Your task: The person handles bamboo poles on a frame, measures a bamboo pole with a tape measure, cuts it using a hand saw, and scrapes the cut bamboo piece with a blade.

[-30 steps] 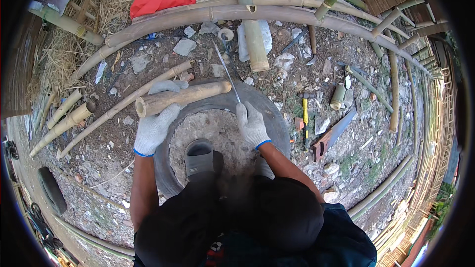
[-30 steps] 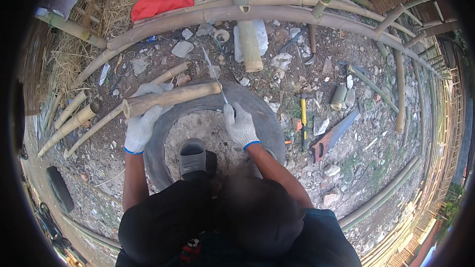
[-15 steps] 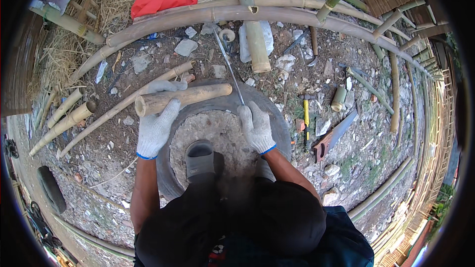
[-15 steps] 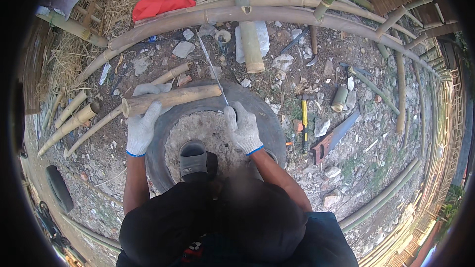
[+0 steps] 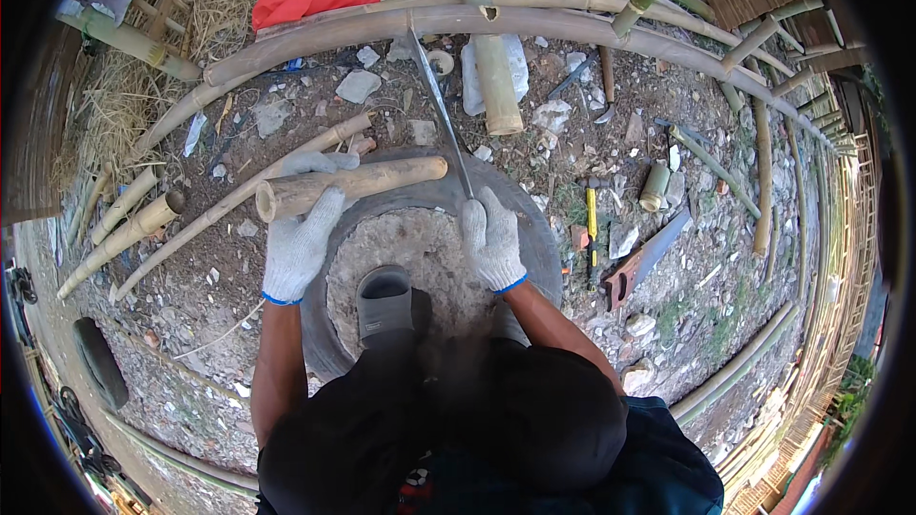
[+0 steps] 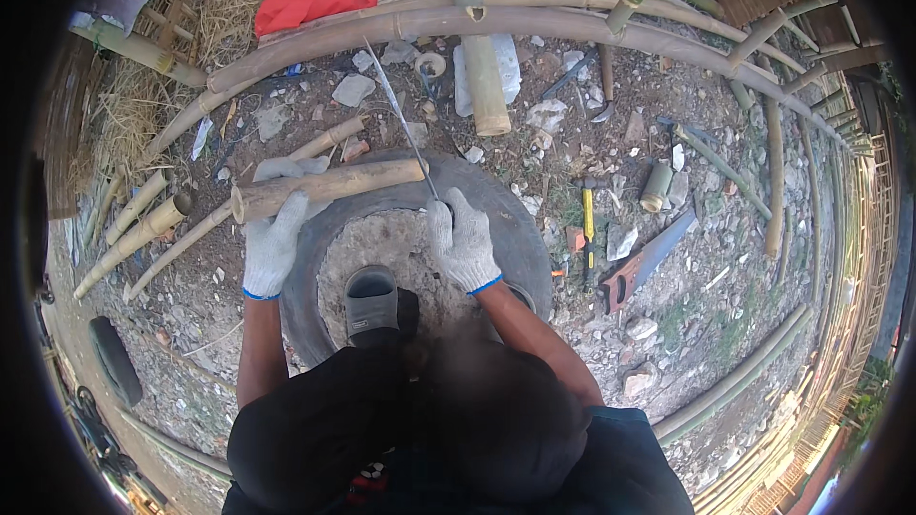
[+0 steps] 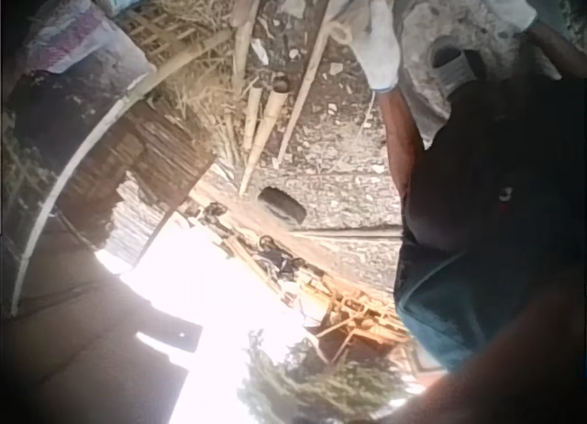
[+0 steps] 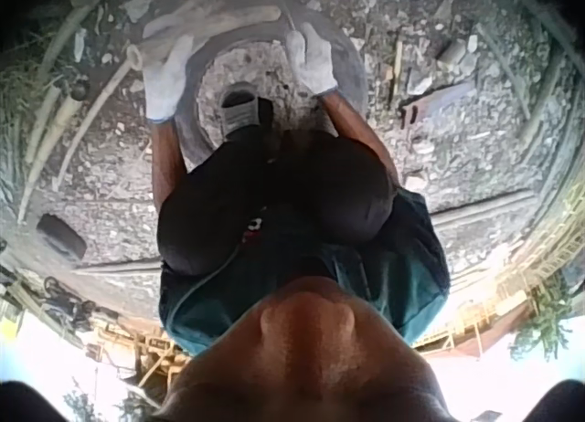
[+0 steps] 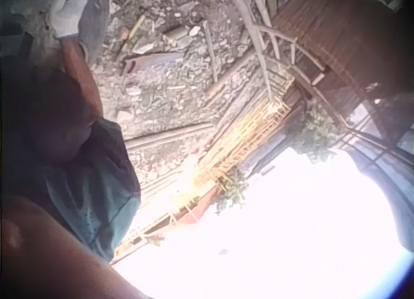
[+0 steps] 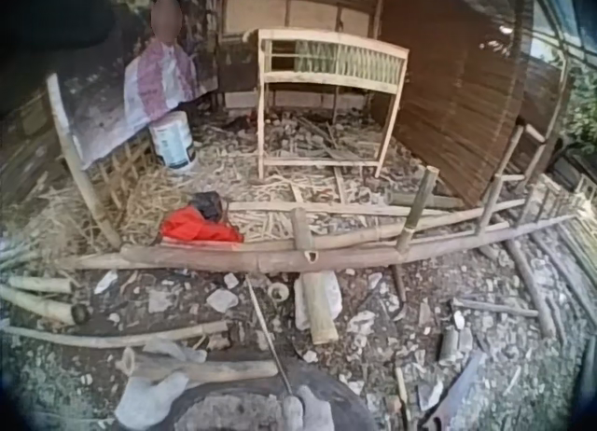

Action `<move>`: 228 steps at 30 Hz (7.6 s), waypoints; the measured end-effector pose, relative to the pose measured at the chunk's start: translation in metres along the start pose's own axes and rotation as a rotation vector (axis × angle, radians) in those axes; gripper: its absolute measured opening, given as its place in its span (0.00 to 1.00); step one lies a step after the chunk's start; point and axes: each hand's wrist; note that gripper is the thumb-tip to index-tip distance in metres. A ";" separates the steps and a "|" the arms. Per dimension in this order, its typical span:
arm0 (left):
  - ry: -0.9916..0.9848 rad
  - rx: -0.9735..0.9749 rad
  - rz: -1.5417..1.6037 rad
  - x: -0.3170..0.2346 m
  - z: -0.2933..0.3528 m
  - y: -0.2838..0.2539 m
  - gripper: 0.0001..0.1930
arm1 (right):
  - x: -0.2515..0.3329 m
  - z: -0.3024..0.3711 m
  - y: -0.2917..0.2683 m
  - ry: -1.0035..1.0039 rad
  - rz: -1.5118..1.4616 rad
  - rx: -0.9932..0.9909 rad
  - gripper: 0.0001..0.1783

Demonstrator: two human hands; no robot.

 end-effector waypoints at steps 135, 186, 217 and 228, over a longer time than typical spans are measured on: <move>0.144 0.445 -0.134 0.011 -0.003 -0.007 0.25 | -0.057 -0.023 -0.004 -0.115 0.164 -0.101 0.22; 0.199 0.588 -0.226 -0.003 0.003 -0.023 0.21 | -0.062 -0.026 -0.062 0.116 0.282 0.015 0.36; 0.146 0.086 -0.665 -0.022 -0.363 0.150 0.33 | -0.253 -0.019 -0.174 0.428 0.475 -0.252 0.28; 0.274 0.329 -0.886 -0.010 -0.433 0.171 0.32 | -0.175 -0.046 -0.214 0.441 0.557 -0.205 0.25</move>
Point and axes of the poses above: each hand's wrist, its own z-axis away from the middle knuckle, its own y-axis out of the palm, x = y × z, and after that the axes turned 6 degrees about y, right-handed
